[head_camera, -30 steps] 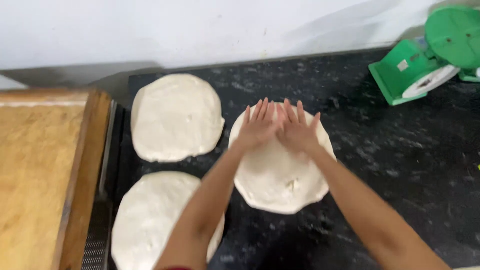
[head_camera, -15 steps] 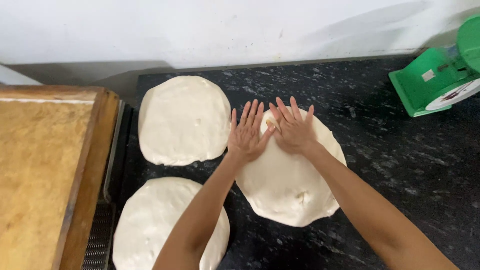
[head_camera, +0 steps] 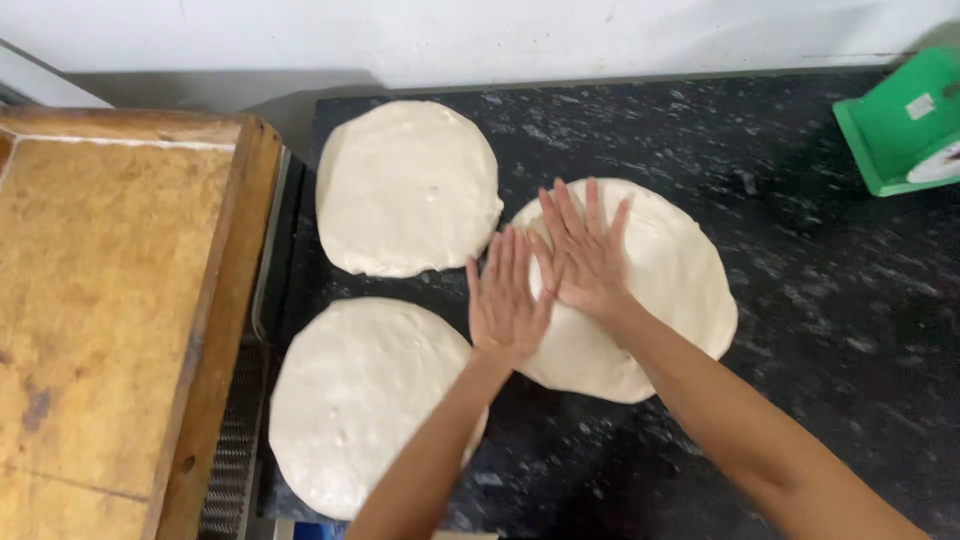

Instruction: The recorder prepares, divides, and shapes dough portions on a bakery countertop using a bench scraper and scales.

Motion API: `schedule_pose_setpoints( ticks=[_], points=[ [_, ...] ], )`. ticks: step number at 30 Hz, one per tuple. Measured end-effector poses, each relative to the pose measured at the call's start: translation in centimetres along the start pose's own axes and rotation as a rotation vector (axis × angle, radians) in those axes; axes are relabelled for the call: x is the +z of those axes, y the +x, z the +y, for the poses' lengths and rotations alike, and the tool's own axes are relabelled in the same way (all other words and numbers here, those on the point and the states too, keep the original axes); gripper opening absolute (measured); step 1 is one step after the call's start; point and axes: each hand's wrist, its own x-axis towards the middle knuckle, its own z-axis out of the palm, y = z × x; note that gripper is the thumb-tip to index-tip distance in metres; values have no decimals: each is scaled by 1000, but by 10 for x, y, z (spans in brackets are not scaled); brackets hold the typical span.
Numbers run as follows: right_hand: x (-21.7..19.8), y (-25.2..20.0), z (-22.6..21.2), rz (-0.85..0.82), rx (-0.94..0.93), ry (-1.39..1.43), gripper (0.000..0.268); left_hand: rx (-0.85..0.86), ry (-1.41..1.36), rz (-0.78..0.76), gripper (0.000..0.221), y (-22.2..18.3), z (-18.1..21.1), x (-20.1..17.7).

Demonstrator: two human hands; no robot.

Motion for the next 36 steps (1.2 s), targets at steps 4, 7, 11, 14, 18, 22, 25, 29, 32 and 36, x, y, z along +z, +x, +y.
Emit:
schedule_pose_setpoints(
  ticks=[4,7,11,14,18,22,25,29,32,36],
  points=[
    [29,2,32,-152,-11,119,70,18,26,-15,72,-10,0,21],
    [6,-35,29,-168,20,164,71,-33,62,-130,70,-29,48,-1],
    [-19,-87,7,-100,65,54,65,-34,6,-74,69,-77,64,19],
    [-23,-90,-1,-87,72,-42,65,-8,-107,95,66,-90,60,27],
    [-17,-97,7,-72,-5,-36,65,-4,-66,101,66,-102,63,21],
    [-3,-89,70,-370,52,543,75,-20,43,-135,63,-109,98,-23],
    [-54,-127,67,-210,133,-30,65,23,78,-158,62,-115,146,9],
    [-44,-128,85,-144,118,-44,67,76,13,36,64,-130,153,42],
    [-52,-121,105,-262,115,-31,70,148,-26,76,64,-130,160,29],
    [-27,-146,142,-176,95,315,67,202,-29,-69,67,-138,196,28]
  ],
)
